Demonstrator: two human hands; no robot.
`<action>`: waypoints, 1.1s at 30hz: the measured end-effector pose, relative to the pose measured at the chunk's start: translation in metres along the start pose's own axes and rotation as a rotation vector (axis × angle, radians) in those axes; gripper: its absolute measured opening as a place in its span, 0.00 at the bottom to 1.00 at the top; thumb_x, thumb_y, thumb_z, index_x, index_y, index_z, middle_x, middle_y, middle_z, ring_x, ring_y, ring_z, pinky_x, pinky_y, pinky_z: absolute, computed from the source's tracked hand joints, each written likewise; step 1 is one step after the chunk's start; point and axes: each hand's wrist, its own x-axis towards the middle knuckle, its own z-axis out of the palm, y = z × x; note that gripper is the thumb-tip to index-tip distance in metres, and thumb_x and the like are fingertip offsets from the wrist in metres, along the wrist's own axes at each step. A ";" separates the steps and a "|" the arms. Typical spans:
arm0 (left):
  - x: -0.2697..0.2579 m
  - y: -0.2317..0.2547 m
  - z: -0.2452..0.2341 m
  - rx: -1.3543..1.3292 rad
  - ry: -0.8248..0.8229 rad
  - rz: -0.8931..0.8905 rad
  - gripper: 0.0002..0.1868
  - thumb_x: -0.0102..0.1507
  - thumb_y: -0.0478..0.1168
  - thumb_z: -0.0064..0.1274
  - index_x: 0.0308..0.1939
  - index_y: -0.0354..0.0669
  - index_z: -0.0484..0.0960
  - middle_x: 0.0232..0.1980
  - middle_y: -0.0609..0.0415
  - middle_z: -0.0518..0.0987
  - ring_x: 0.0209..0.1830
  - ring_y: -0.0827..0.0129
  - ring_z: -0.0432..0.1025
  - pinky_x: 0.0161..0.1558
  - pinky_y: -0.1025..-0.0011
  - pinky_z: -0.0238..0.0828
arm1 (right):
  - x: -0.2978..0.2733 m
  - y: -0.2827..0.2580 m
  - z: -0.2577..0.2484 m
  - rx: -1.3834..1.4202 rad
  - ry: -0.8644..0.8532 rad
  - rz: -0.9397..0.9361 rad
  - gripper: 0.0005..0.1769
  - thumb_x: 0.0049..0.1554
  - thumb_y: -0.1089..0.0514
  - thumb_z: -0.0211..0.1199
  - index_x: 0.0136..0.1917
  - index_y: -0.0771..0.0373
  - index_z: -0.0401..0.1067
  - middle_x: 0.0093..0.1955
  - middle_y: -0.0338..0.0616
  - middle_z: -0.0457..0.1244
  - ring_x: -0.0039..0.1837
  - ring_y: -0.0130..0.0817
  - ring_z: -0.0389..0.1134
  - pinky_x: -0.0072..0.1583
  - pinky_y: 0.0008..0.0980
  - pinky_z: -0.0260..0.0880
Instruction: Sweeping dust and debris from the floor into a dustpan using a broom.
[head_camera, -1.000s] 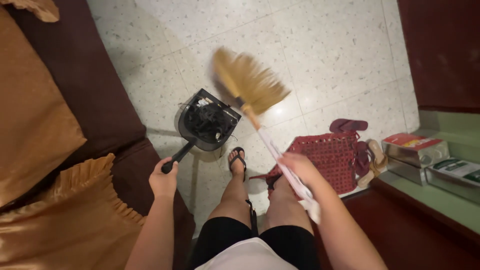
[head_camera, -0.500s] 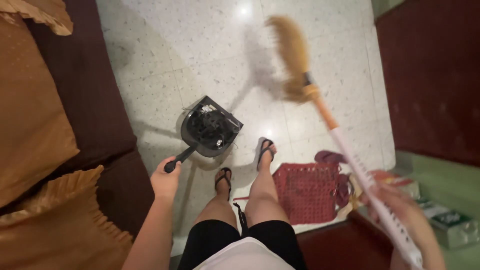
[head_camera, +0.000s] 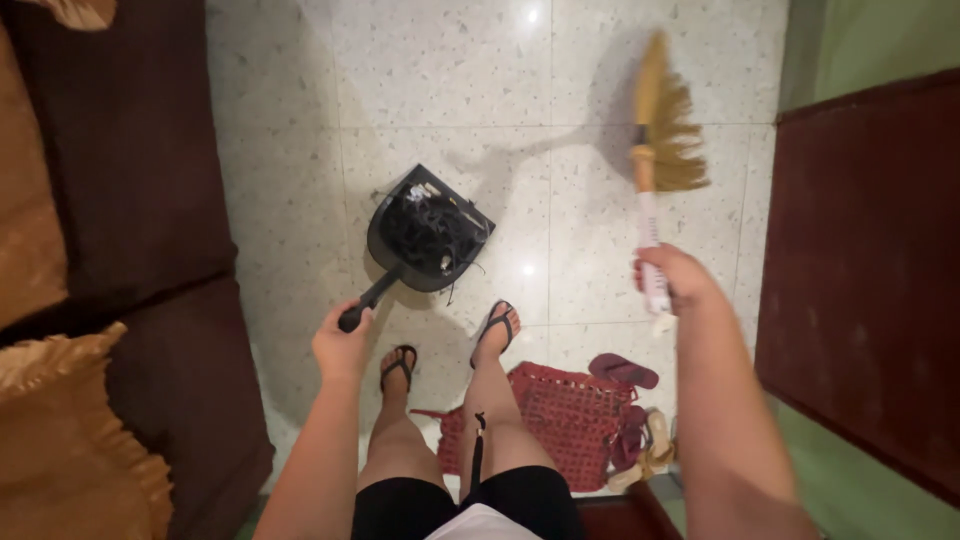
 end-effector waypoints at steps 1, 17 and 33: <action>-0.003 0.006 0.003 0.004 0.005 -0.013 0.17 0.58 0.45 0.67 0.49 0.46 0.87 0.40 0.51 0.85 0.40 0.68 0.78 0.46 0.68 0.75 | 0.004 0.004 0.012 -0.007 -0.007 0.011 0.10 0.60 0.55 0.61 0.50 0.63 0.67 0.37 0.41 0.64 0.35 0.31 0.65 0.38 0.32 0.70; 0.028 0.062 0.028 0.118 0.047 0.019 0.16 0.59 0.46 0.67 0.48 0.49 0.87 0.38 0.51 0.84 0.38 0.68 0.78 0.45 0.68 0.74 | -0.271 -0.091 0.045 -0.281 -0.034 0.337 0.44 0.51 0.55 0.68 0.79 0.56 0.58 0.35 0.45 0.65 0.30 0.29 0.61 0.30 0.27 0.63; 0.135 0.066 -0.061 -0.054 -0.003 0.041 0.17 0.57 0.44 0.67 0.49 0.46 0.86 0.40 0.48 0.85 0.39 0.66 0.79 0.45 0.68 0.76 | -0.069 -0.173 0.169 -0.218 0.095 -0.127 0.13 0.57 0.56 0.61 0.54 0.63 0.69 0.39 0.39 0.64 0.36 0.28 0.63 0.38 0.28 0.64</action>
